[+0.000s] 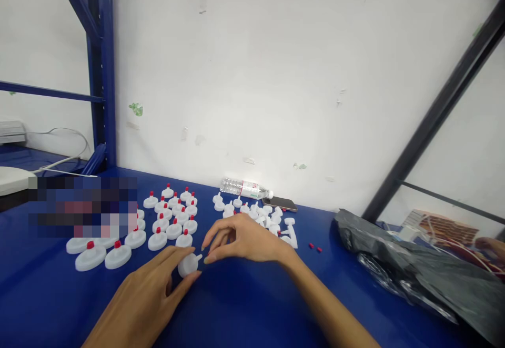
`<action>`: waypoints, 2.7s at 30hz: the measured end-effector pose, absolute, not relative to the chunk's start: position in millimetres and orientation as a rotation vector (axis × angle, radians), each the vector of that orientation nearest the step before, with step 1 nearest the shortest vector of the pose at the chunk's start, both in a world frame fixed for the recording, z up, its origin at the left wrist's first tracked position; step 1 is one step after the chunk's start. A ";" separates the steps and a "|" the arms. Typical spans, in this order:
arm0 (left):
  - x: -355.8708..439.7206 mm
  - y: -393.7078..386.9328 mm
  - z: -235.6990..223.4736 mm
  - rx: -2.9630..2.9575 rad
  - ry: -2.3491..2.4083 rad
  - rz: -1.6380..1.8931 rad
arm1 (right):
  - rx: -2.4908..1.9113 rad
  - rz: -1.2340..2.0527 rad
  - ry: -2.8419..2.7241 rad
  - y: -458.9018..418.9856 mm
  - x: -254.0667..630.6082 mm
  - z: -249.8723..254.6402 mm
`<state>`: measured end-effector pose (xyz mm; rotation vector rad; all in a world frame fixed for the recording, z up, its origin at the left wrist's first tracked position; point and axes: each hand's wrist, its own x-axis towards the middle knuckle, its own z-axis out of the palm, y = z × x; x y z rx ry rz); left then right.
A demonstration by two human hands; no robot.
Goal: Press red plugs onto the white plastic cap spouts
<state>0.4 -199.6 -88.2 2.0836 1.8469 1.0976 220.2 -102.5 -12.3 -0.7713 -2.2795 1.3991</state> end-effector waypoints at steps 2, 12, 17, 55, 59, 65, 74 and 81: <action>0.1 -199.9 -87.5 2.108 1.814 1.090 | -0.772 1.462 -2.273 -105.0 217.7 -13.0; -0.3 -199.5 -89.7 2.108 1.821 0.982 | -0.789 1.385 -2.273 -109.6 215.0 -14.8; -0.3 -198.9 -90.3 2.101 1.829 0.969 | -0.789 1.372 -2.280 -109.3 214.4 -16.5; 0.8 -195.0 -100.5 2.074 1.916 0.919 | -0.696 1.046 -2.350 -114.3 205.8 -26.6; 2.2 -197.2 -104.6 2.098 1.938 0.947 | -0.851 0.644 -2.463 -103.2 214.0 -25.0; 5.2 -198.1 -100.7 2.216 1.877 0.974 | -0.973 0.425 -2.372 -95.2 196.7 -41.8; 0.9 -197.5 -104.2 2.335 1.868 1.035 | -1.040 0.101 -2.301 -95.6 193.2 -36.7; 2.2 -195.7 -101.0 2.361 1.869 1.063 | -1.187 -0.056 -2.391 -80.9 216.1 -39.9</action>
